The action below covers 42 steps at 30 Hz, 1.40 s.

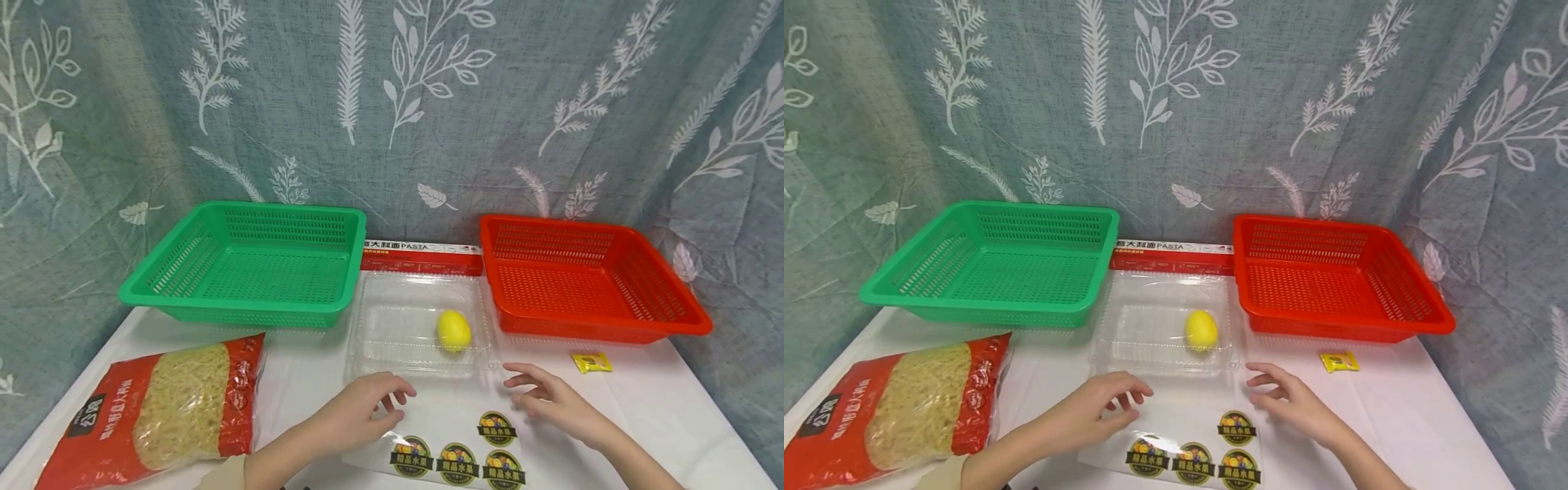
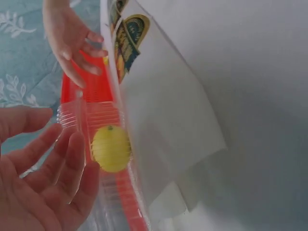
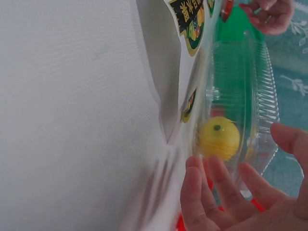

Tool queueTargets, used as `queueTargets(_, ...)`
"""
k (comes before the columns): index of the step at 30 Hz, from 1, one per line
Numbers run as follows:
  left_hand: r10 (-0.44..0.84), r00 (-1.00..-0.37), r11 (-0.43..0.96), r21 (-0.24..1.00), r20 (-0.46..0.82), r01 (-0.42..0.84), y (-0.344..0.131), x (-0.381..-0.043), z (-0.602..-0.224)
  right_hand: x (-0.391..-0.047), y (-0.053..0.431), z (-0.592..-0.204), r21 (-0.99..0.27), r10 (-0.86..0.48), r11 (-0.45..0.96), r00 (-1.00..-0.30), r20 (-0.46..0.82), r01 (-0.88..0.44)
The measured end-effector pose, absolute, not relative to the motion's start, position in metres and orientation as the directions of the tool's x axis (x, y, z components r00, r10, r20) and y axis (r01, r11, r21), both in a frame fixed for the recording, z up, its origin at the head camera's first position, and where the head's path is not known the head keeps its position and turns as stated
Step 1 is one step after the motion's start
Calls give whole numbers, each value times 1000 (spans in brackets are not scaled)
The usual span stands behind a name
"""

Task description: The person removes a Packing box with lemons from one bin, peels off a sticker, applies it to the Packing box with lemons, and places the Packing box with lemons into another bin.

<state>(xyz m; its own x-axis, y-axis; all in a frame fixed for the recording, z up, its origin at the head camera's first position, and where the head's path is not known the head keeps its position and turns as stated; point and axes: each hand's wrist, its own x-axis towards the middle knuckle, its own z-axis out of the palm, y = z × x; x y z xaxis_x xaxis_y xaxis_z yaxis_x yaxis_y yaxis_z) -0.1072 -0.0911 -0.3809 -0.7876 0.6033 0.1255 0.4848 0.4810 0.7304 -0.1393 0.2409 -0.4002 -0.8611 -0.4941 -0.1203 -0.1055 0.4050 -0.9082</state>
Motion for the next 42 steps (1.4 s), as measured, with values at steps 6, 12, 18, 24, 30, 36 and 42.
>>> queueTargets(6,678,-732,532,648,60,545,-80,-113,-381,-135,243,-403,-901,-510,425,-845,-162,-84)
queueTargets(12,707,-706,545,602,45,584,-68,-116,-385,-131,242,-404,-875,-523,480,-822,-225,-66)
queueTargets(18,719,-694,567,544,39,618,-58,-119,-387,-129,242,-404,-868,-531,492,-813,-239,-66)
queueTargets(24,714,-700,609,478,15,633,-48,-121,-388,-128,244,-403,-879,-536,476,-803,-261,-32)
queueTargets(30,664,-746,713,342,-47,613,-40,-119,-393,-127,243,-406,-888,-524,460,-806,-275,4)
queueTargets(36,646,-757,738,333,-95,588,-34,-116,-396,-127,242,-406,-898,-524,439,-810,-261,5)
queueTargets(42,643,-757,749,309,-121,587,-31,-116,-398,-127,239,-408,-912,-520,409,-817,-249,18)
